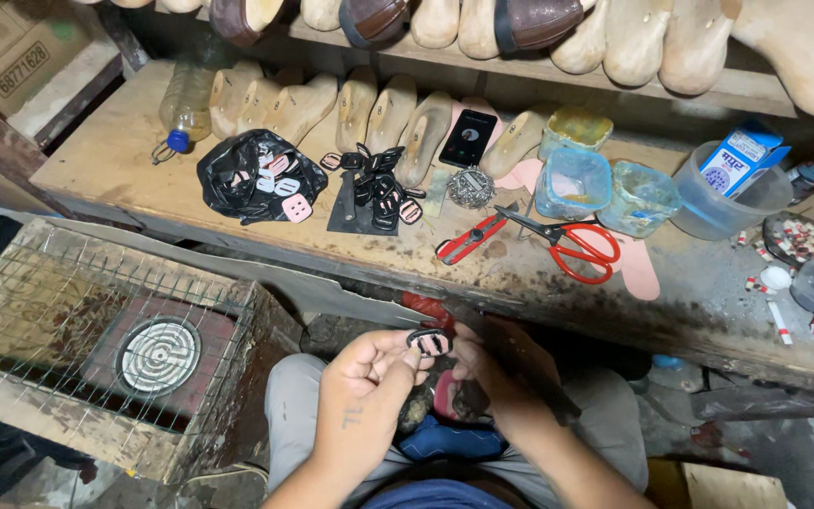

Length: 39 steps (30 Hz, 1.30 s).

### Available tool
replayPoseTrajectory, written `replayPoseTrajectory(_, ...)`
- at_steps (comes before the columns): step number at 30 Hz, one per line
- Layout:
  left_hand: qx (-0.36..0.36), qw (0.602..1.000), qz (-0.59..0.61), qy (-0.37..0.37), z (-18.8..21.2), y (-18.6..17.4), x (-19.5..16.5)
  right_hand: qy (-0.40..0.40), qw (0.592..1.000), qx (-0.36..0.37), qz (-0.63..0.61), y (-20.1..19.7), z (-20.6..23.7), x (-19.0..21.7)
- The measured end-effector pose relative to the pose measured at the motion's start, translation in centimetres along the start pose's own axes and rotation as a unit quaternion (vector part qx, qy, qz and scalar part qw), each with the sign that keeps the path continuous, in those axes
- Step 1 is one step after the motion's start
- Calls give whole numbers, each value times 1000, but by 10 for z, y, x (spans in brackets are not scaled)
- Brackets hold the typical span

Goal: The person sits on the floor and uses a hammer and chisel to shape small black shoe components on a wooden bench. They repeatedly tap the chisel against the parts, rotate them, and place finished pieces on the bench. A utility knife and scissors are also used to trim the edges of the parts.

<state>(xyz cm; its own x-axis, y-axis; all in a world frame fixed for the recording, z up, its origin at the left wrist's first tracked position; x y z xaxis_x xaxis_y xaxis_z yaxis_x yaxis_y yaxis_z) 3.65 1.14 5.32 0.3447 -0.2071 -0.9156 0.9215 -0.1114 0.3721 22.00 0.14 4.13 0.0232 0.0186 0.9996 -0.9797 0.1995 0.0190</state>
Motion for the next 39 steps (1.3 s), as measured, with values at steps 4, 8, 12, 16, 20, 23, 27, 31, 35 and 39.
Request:
replayPoseTrajectory(4,9,998,16,54,5,8,-2,-24,999,-3,22,0,-1,2)
replayPoseTrajectory(8,8,999,32,22,6,9,7,-29,999,6,15,4,0,-4)
replayPoseTrajectory(12,8,999,21,24,6,6,8,53,999,-4,-6,1,1,-27)
replayPoseTrajectory(16,0,999,1,50,8,5,6,-48,998,29,7,5,1,-10)
replayPoseTrajectory(20,25,985,-82,147,17,12,-9,-55,996,41,-53,15,4,-4)
replayPoseTrajectory(23,-6,999,33,20,6,5,11,-33,998,46,-42,17,6,-2)
replayPoseTrajectory(27,-35,999,0,-7,-3,-2,6,11,998,58,-15,18,9,-4)
replayPoseTrajectory(31,-17,999,-44,22,-1,0,-1,-113,982,65,135,10,3,25)
replayPoseTrajectory(35,-14,981,-156,110,4,4,-12,-121,957,113,240,12,-3,31)
replayPoseTrajectory(39,-15,996,-87,-15,0,-2,9,-230,933,125,248,21,4,52)
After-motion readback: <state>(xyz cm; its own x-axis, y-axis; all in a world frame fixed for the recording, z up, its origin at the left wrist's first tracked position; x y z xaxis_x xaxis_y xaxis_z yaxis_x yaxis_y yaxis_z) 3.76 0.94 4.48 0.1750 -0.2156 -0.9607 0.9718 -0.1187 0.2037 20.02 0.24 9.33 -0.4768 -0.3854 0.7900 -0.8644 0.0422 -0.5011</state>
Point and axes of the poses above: each hand's wrist, its own z-axis away from the middle knuckle, its own y-axis out of the palm, x = y × z, the point moved 9 cm from there along -z, towards the middle knuckle, and after that the axes turned 5 degrees about -y, right-handed, at the moved point
